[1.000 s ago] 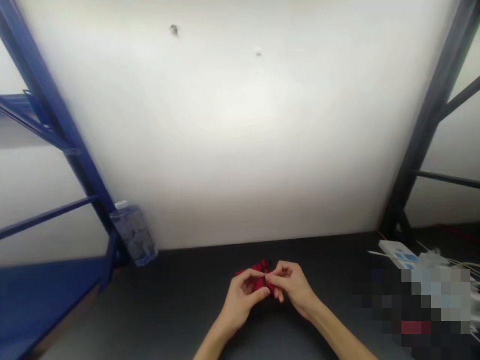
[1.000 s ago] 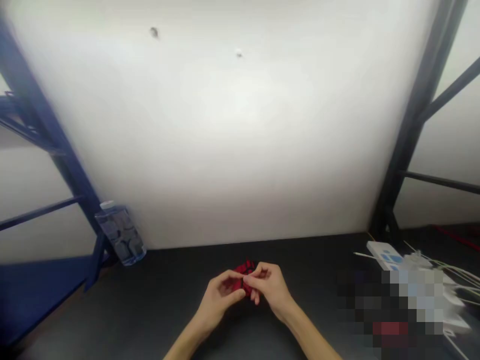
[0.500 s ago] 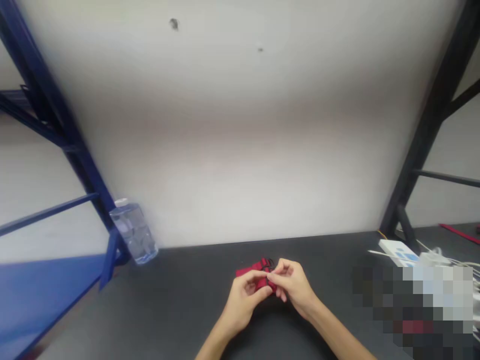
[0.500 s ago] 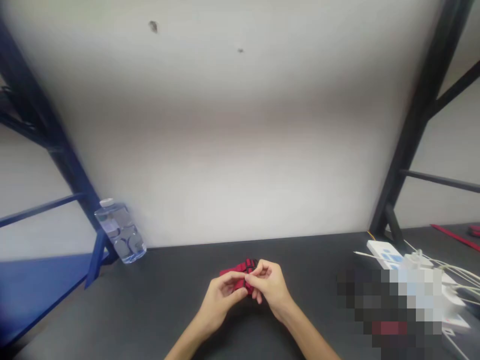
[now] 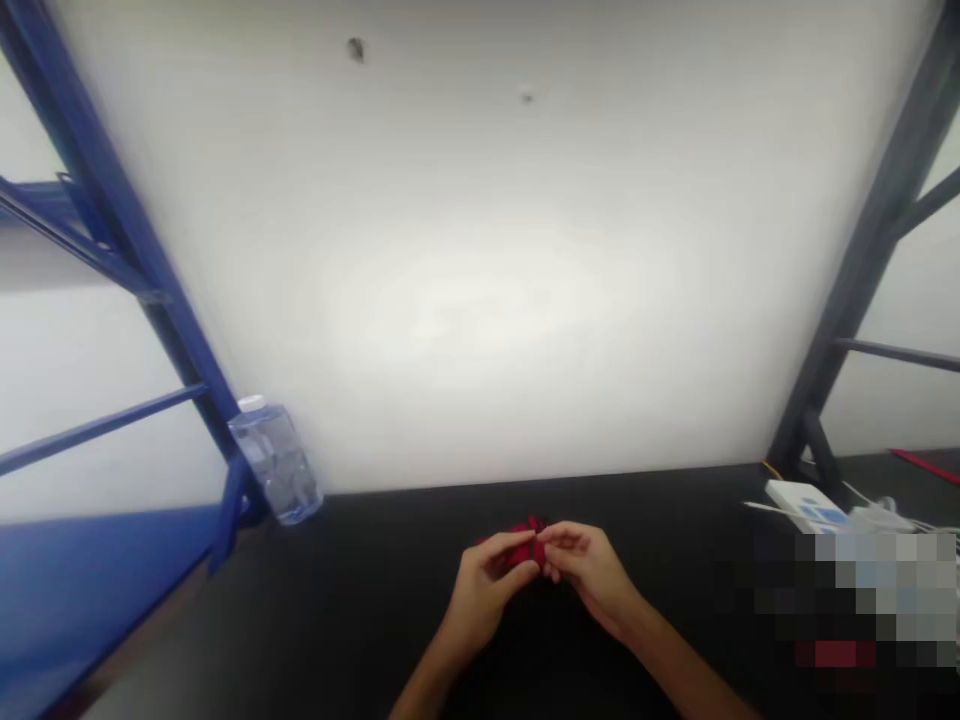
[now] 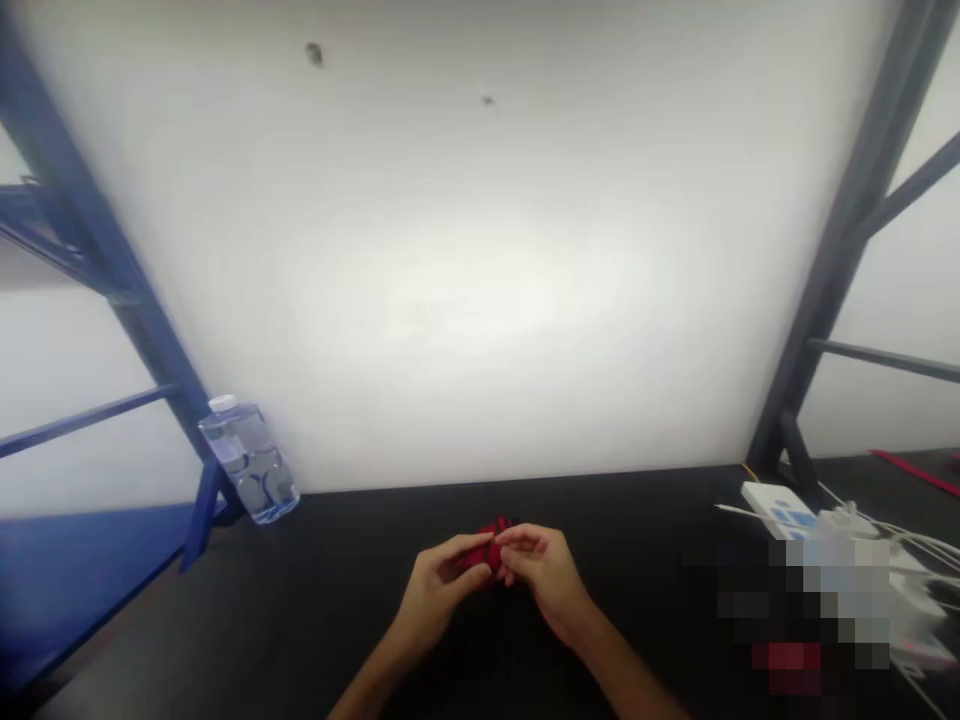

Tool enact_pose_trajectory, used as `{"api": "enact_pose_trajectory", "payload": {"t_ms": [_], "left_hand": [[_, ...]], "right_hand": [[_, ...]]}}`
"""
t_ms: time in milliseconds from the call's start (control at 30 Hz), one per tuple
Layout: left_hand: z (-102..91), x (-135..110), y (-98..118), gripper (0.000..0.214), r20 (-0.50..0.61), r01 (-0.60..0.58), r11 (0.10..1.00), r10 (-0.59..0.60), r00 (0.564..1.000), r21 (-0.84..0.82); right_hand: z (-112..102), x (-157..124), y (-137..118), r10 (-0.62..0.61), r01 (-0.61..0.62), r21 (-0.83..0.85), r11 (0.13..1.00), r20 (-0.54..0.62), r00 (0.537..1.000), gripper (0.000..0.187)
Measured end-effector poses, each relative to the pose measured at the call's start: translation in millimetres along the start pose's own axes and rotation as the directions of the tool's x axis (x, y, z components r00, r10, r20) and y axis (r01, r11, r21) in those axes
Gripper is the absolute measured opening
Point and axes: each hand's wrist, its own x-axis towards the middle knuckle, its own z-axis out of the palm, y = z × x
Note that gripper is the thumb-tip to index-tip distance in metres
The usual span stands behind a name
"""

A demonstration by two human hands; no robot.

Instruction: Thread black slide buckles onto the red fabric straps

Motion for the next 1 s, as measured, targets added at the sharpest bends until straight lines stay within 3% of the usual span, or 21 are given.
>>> {"api": "enact_pose_trajectory", "payload": {"t_ms": [400,567,700,1000], "left_hand": [[-2.8,-1,-1,0.03,0.036,-0.021,1.0,0.021,0.999,0.009],[-3.0,-1,-3,0.031,0.059,-0.025,0.998,0.022,0.998,0.054],[-6.8,-1,-4,0.032,0.059,-0.043,0.987,0.034,0.998,0.153],[-6.3,-1,6,0.032,0.039,-0.116,0.908,0.11,0.993,0.401]], "right_hand": [[-2,-1,2,0.001,0.002,-0.072,0.997,0.05,0.999,0.022],[-2,-1,2,0.002,0.0,-0.088,0.996,0.023,1.0,0.039],[1,-3,3,-0.009,0.001,-0.139,0.99,-0.052,0.999,0.051],[3,-2,11,-0.043,0.028,-0.115,0.993,-0.128,0.991,0.053]]}}
